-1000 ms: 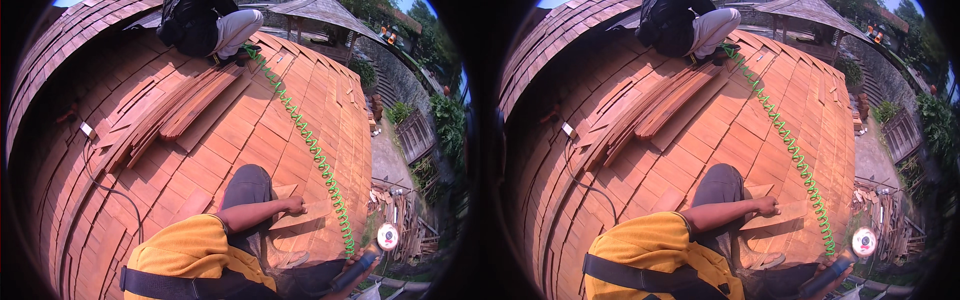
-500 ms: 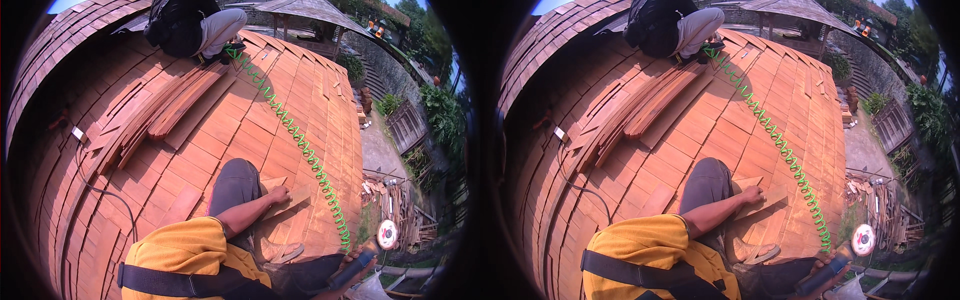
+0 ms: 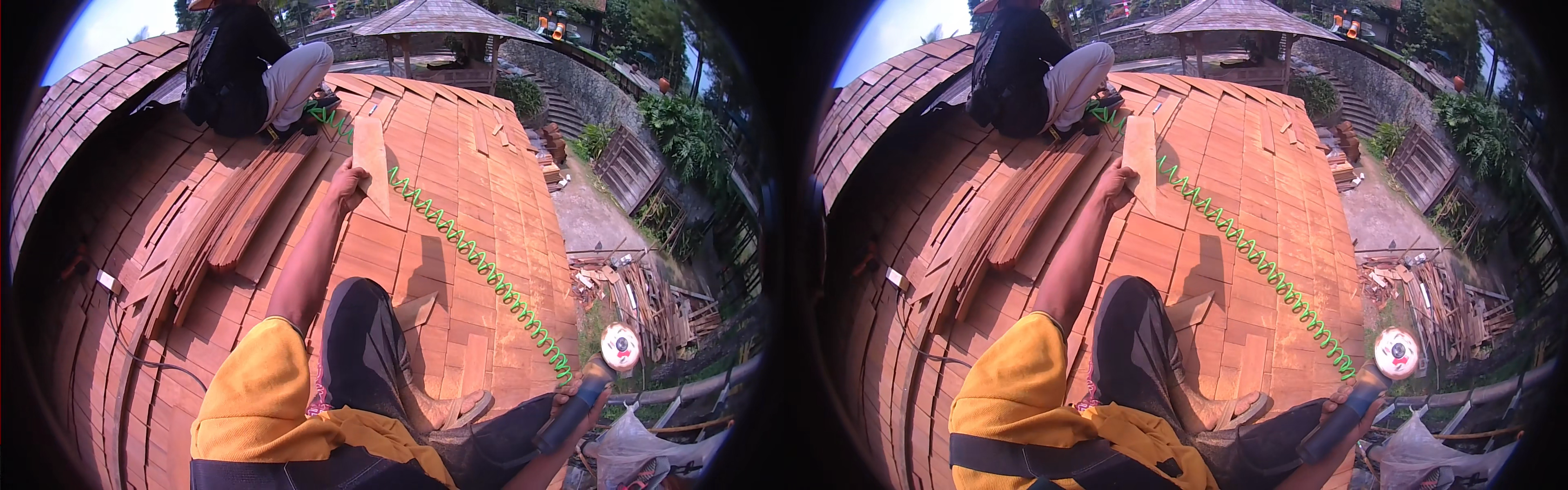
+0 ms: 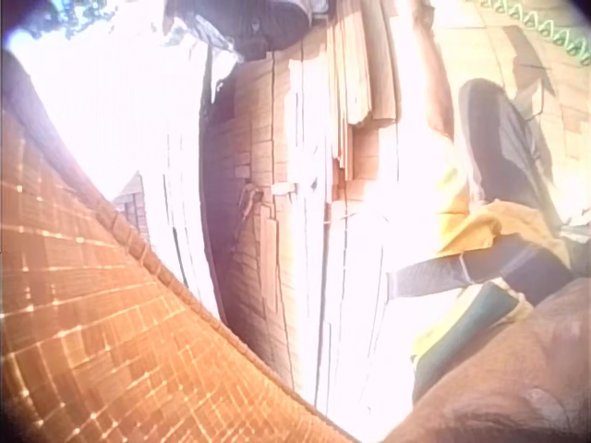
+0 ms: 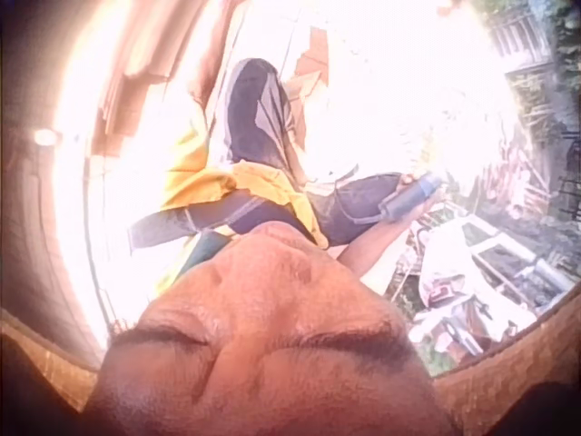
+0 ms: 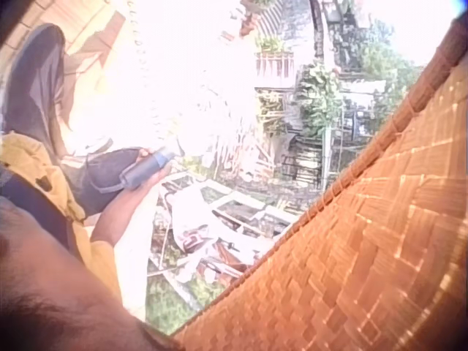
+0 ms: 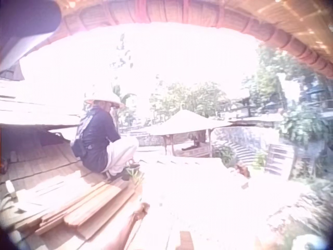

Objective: The person holds a wooden shingle against their leg and uses an angle grinder to cut a piece from the corner, then moves the shingle aside on the roof surface.

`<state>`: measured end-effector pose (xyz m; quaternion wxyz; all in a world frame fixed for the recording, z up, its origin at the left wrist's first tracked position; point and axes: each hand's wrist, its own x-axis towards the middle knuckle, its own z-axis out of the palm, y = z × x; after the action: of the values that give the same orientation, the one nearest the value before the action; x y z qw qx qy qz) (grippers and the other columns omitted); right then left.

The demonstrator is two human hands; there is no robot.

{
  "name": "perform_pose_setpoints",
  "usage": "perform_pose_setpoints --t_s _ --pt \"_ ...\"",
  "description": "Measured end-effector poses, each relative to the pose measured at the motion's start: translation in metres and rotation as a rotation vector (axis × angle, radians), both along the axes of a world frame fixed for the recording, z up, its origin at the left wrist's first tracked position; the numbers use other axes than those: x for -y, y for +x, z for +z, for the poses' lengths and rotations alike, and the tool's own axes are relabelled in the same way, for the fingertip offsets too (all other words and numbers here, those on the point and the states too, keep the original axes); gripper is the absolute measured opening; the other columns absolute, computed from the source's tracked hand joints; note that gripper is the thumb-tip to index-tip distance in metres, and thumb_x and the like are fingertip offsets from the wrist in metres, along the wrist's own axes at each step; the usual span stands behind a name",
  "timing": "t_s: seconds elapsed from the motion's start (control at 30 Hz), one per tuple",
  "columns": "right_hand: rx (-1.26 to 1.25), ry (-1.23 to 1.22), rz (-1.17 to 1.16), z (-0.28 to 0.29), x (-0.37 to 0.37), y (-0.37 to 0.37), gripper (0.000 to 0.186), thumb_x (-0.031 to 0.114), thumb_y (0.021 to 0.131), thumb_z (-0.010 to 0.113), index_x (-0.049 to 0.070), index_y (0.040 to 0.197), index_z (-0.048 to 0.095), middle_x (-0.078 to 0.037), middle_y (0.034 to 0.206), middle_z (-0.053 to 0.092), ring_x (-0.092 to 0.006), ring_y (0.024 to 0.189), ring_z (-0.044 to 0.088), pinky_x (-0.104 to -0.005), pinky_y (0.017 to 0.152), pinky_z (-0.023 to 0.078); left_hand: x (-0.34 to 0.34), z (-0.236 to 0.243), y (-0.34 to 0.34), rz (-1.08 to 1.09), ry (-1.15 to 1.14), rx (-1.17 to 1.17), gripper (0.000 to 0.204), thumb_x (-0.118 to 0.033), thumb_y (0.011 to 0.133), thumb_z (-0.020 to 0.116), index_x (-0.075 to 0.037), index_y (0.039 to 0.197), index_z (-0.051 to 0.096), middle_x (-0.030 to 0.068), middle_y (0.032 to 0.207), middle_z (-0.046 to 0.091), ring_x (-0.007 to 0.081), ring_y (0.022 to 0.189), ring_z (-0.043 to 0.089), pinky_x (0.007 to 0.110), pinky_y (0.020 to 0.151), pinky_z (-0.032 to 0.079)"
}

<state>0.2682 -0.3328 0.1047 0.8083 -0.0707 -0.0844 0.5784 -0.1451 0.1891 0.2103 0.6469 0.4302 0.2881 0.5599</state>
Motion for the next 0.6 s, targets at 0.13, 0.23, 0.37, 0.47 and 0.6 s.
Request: perform_pose_setpoints --t_s 0.13,0.23,0.37,0.47,0.6 --pt "-0.014 -0.039 -0.007 -0.01 -0.002 0.007 0.068 0.052 0.092 0.062 -0.002 0.129 0.043 -0.012 0.104 0.06 -0.0238 0.094 0.06 -0.0391 0.081 0.053 -0.017 0.03 -0.029 0.036 -0.03 0.007 0.05 0.003 0.087 0.046 -0.006 0.136 0.044 0.0113 0.125 0.057 0.0272 0.112 0.06 0.049 0.096 0.052" --pt "-0.009 -0.048 0.0 -0.015 -0.006 0.007 0.07 0.052 0.092 0.062 -0.003 0.13 0.042 -0.012 0.104 0.061 -0.023 0.094 0.06 -0.0386 0.081 0.053 -0.03 0.037 -0.047 0.046 0.027 0.088 0.044 0.002 0.087 0.05 -0.011 0.129 0.049 0.0066 0.116 0.059 0.0202 0.099 0.063 0.04 0.081 0.058" --pt "-0.006 -0.11 -0.004 -0.005 -0.014 0.001 0.064 0.049 0.091 0.064 -0.003 0.123 0.045 -0.011 0.098 0.06 -0.0209 0.089 0.061 -0.0362 0.076 0.055 -0.043 0.048 -0.062 0.093 0.0 0.148 0.042 0.0 0.086 0.051 -0.009 0.127 0.05 0.0071 0.114 0.059 0.0208 0.1 0.063 0.04 0.083 0.058" --pt "0.06 -0.154 -0.014 -0.011 -0.01 0.008 0.058 0.044 0.09 0.065 -0.002 0.119 0.046 -0.01 0.095 0.058 -0.019 0.086 0.061 -0.0338 0.072 0.056 -0.047 0.057 -0.063 0.124 -0.029 0.148 0.043 0.003 0.083 0.049 -0.006 0.125 0.05 0.0086 0.114 0.059 0.0236 0.102 0.063 0.042 0.087 0.058" --pt "0.041 -0.148 -0.077 -0.008 -0.013 0.001 0.051 0.033 0.089 0.065 -0.001 0.121 0.046 -0.008 0.099 0.057 -0.0173 0.087 0.061 -0.0338 0.073 0.056 -0.055 0.067 -0.077 0.162 -0.012 0.116 0.034 -0.002 0.083 0.049 0.0 0.117 0.052 0.0129 0.112 0.059 0.028 0.102 0.063 0.047 0.094 0.054"
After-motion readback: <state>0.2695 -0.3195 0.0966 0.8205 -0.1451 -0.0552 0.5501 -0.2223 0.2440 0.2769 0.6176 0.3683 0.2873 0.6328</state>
